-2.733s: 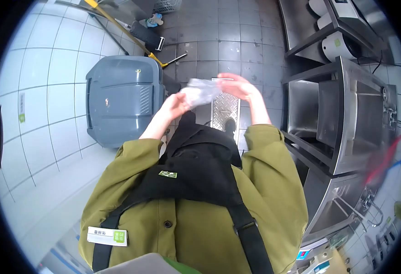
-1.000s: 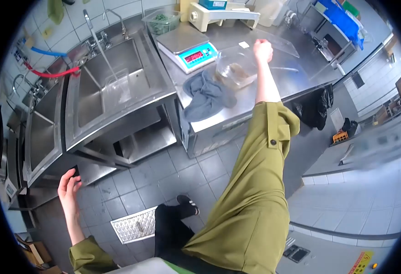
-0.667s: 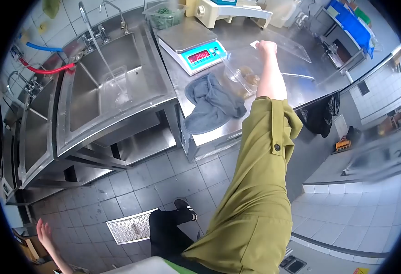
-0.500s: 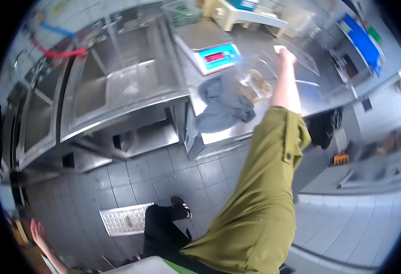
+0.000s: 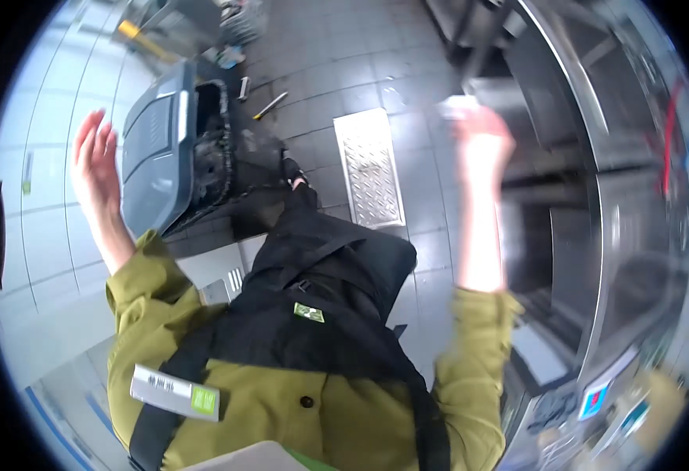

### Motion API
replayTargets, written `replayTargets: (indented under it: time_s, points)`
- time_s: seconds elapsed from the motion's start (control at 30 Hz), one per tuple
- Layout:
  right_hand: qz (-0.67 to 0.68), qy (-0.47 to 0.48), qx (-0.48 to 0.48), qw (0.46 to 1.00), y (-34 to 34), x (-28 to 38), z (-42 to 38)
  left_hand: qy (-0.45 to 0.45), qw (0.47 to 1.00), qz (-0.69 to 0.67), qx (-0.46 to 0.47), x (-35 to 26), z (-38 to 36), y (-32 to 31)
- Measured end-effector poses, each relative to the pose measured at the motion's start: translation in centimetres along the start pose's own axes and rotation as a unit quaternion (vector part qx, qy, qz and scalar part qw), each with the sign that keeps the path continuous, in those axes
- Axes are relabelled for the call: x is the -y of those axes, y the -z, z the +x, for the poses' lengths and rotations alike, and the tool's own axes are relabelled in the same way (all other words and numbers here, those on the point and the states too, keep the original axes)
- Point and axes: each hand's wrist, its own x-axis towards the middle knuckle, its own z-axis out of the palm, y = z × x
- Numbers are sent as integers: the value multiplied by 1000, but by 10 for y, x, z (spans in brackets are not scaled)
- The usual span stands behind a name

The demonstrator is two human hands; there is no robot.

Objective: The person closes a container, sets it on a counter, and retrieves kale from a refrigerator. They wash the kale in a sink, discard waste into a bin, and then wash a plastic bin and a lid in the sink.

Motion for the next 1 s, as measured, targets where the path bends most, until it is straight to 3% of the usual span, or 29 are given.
replayTargets:
  time_s: [0.07,0.1,0.13,0.17,0.27,0.3,0.33,0.4,0.47,0.53,0.57,0.6,0.67,0.73,0.8,0.87,0.93,1.0]
  points:
    - [238,-129,172,947,-182,32,-21,10,994,35,-100,-6,10,59]
    - [342,-204,287,871,-269,36,-37,14,989,40,-139,-7,11,83]
    - [299,-303,330,843,-346,52,-58,18,981,50,-189,-8,13,103]
    - [276,-278,407,825,-408,56,-85,8,982,15,-189,2,12,140]
    - [130,77,487,860,-526,45,-148,22,975,-4,-222,-4,25,148]
    - [62,40,497,865,-510,62,-130,42,977,-16,-209,-3,34,139]
    - [-12,0,497,868,-481,83,-109,44,978,6,-205,3,41,120]
    - [62,-247,517,817,-420,94,-60,43,991,-48,-114,19,55,77]
    - [-3,-119,375,919,-356,38,-40,78,986,-145,-36,50,67,0]
    - [110,-148,237,954,-250,8,-18,156,962,-181,134,67,57,-114]
    - [58,-175,205,961,-180,8,0,170,952,-144,210,67,37,-180]
    - [61,-159,111,979,-123,-23,6,219,922,-149,282,58,5,-243]
    - [104,-176,-15,979,19,-44,5,194,851,-179,453,51,-82,-344]
    - [151,-132,-205,958,166,-28,-7,197,748,-232,589,50,-183,-448]
    - [86,-131,-364,918,289,-48,-29,204,667,-237,677,38,-272,-528]
    - [81,-187,-488,849,398,-57,-41,69,620,-188,758,33,-329,-589]
    - [48,-225,-554,800,488,-85,-43,226,552,-109,795,35,-361,-640]
    - [-15,-236,-563,792,562,-109,-26,244,551,-36,797,59,-393,-701]
